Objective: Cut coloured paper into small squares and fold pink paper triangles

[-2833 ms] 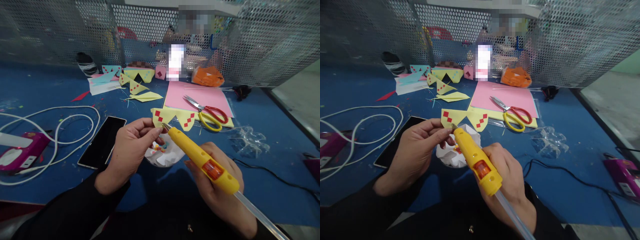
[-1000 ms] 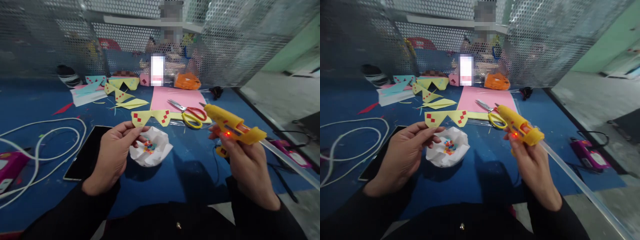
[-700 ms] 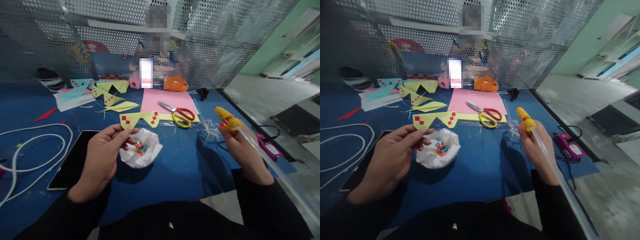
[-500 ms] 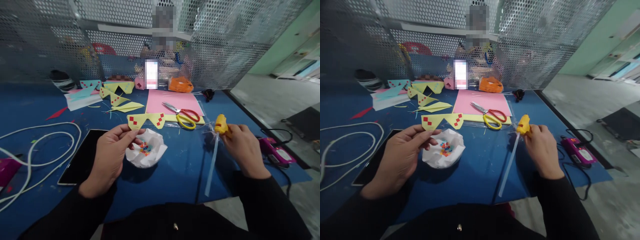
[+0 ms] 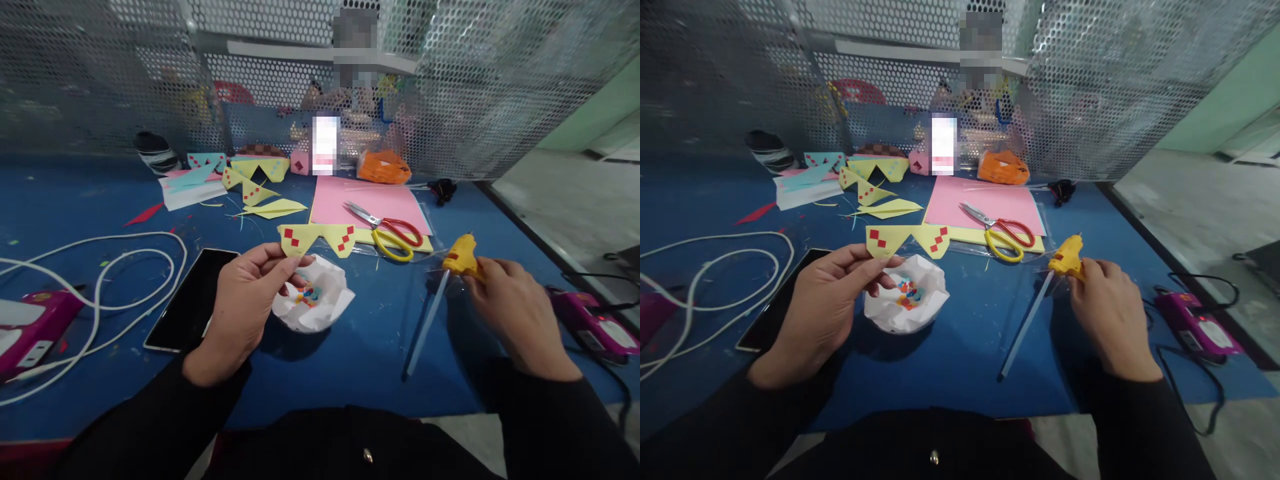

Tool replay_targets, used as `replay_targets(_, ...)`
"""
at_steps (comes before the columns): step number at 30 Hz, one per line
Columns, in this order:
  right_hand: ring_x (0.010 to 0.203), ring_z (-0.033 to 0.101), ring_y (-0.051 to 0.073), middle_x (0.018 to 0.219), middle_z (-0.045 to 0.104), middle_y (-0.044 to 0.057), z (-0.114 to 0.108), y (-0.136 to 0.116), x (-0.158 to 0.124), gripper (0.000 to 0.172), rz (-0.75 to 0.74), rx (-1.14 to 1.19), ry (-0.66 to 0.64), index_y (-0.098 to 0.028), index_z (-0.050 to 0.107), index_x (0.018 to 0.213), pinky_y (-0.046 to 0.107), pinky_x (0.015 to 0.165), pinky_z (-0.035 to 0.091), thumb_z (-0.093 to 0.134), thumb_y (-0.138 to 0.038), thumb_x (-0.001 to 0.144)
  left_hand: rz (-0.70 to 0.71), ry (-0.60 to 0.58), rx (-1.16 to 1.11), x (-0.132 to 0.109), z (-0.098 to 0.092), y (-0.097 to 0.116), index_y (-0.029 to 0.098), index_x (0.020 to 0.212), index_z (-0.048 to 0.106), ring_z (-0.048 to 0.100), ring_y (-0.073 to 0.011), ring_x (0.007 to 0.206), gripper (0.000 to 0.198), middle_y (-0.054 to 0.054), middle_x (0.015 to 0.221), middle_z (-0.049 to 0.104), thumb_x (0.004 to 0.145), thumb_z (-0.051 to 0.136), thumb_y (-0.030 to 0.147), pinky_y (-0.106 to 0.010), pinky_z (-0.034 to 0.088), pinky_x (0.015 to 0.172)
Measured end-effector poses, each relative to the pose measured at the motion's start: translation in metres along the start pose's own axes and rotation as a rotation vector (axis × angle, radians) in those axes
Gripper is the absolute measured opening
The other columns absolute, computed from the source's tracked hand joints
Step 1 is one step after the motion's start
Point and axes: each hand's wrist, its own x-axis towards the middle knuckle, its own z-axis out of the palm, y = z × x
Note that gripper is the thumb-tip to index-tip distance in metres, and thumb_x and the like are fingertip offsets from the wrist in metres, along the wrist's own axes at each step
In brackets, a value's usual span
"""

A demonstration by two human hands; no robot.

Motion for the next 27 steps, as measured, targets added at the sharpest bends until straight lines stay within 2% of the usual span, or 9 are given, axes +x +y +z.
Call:
replay_targets(3, 0.06, 0.056, 0.023, 0.081, 0.067, 0.011, -0.008, -0.007, 0.001, 0.018, 0.0, -0.028, 0.052, -0.023, 0.074, 0.086, 0.037, 0.056, 0.033, 0.082, -0.027, 0.07, 0.0, -0.009, 0.0, -0.002, 0.0, 0.0, 0.02, 0.085, 0.075, 0.065, -0.016, 0.062, 0.012, -0.006, 0.085, 0.079, 0.079, 0.075, 0.031, -0.026, 0.045, 0.051)
replay_targets(5, 0.062, 0.059, 0.025, 0.082, 0.069, 0.011, -0.019, -0.024, 0.002, 0.02, -0.001, 0.0, 0.147, -0.025, 0.077, 0.087, 0.039, 0.056, 0.036, 0.084, -0.03, 0.07, -0.003, -0.02, 0.0, -0.003, 0.0, 0.001, 0.021, 0.083, 0.075, 0.066, -0.0166, 0.061, 0.011, -0.006, 0.086, 0.079, 0.079, 0.075, 0.031, -0.027, 0.045, 0.05)
replay_targets(7, 0.071, 0.064, 0.027, 0.087, 0.071, 0.011, -0.031, -0.055, 0.001, 0.019, -0.035, 0.115, 0.261, -0.027, 0.078, 0.098, 0.04, 0.063, 0.043, 0.078, -0.026, 0.079, -0.004, -0.033, 0.001, -0.005, 0.001, 0.002, 0.021, 0.083, 0.075, 0.066, -0.0172, 0.061, 0.012, -0.007, 0.087, 0.079, 0.078, 0.076, 0.032, -0.027, 0.045, 0.05)
replay_targets(10, 0.079, 0.066, 0.024, 0.092, 0.07, 0.007, -0.05, -0.115, 0.002, 0.023, -0.186, 0.336, 0.218, -0.028, 0.075, 0.11, 0.037, 0.068, 0.048, 0.07, -0.022, 0.088, -0.005, -0.058, -0.013, -0.008, 0.001, 0.004, 0.02, 0.084, 0.075, 0.066, -0.0171, 0.062, 0.015, -0.008, 0.088, 0.08, 0.078, 0.077, 0.034, -0.026, 0.046, 0.051)
replay_targets(12, 0.076, 0.064, 0.02, 0.088, 0.068, 0.005, -0.056, -0.151, 0.006, 0.019, -0.323, 0.424, 0.164, -0.024, 0.074, 0.108, 0.035, 0.067, 0.047, 0.067, -0.02, 0.091, -0.003, -0.08, -0.039, -0.01, 0.0, 0.004, 0.02, 0.084, 0.075, 0.065, -0.0153, 0.061, 0.016, -0.007, 0.089, 0.08, 0.077, 0.078, 0.034, -0.025, 0.047, 0.051)
replay_targets(15, 0.069, 0.059, 0.018, 0.077, 0.065, 0.003, -0.056, -0.186, 0.017, 0.012, -0.517, 0.379, 0.19, -0.021, 0.073, 0.099, 0.034, 0.064, 0.043, 0.064, -0.017, 0.092, 0.008, -0.108, -0.084, -0.011, -0.002, 0.004, 0.02, 0.083, 0.075, 0.064, -0.0118, 0.06, 0.015, -0.004, 0.085, 0.079, 0.078, 0.079, 0.033, -0.022, 0.045, 0.053)
replay_targets(22, 0.065, 0.049, 0.018, 0.075, 0.062, 0.002, -0.031, -0.206, 0.03, 0.02, -0.631, 0.107, 0.247, -0.022, 0.069, 0.083, 0.036, 0.068, 0.034, 0.055, -0.014, 0.095, -0.023, -0.141, -0.146, -0.013, -0.003, 0.005, 0.019, 0.083, 0.076, 0.063, -0.0111, 0.057, 0.016, -0.003, 0.078, 0.078, 0.076, 0.08, 0.032, -0.022, 0.042, 0.051)
replay_targets(25, 0.064, 0.048, 0.018, 0.071, 0.062, 0.001, -0.027, -0.205, 0.026, 0.025, -0.67, 0.108, 0.273, -0.022, 0.066, 0.076, 0.036, 0.068, 0.033, 0.055, -0.01, 0.095, -0.026, -0.15, -0.18, -0.013, -0.003, 0.006, 0.018, 0.081, 0.077, 0.062, -0.0096, 0.056, 0.017, -0.001, 0.074, 0.076, 0.074, 0.083, 0.032, -0.02, 0.04, 0.05)
replay_targets(27, 0.065, 0.051, 0.017, 0.072, 0.064, 0.001, -0.031, -0.202, 0.022, 0.02, -0.689, 0.192, 0.268, -0.022, 0.067, 0.077, 0.035, 0.068, 0.035, 0.06, -0.013, 0.095, -0.016, -0.147, -0.196, -0.012, -0.004, 0.005, 0.018, 0.082, 0.077, 0.062, -0.009, 0.057, 0.017, -0.002, 0.077, 0.077, 0.074, 0.082, 0.032, -0.02, 0.04, 0.051)
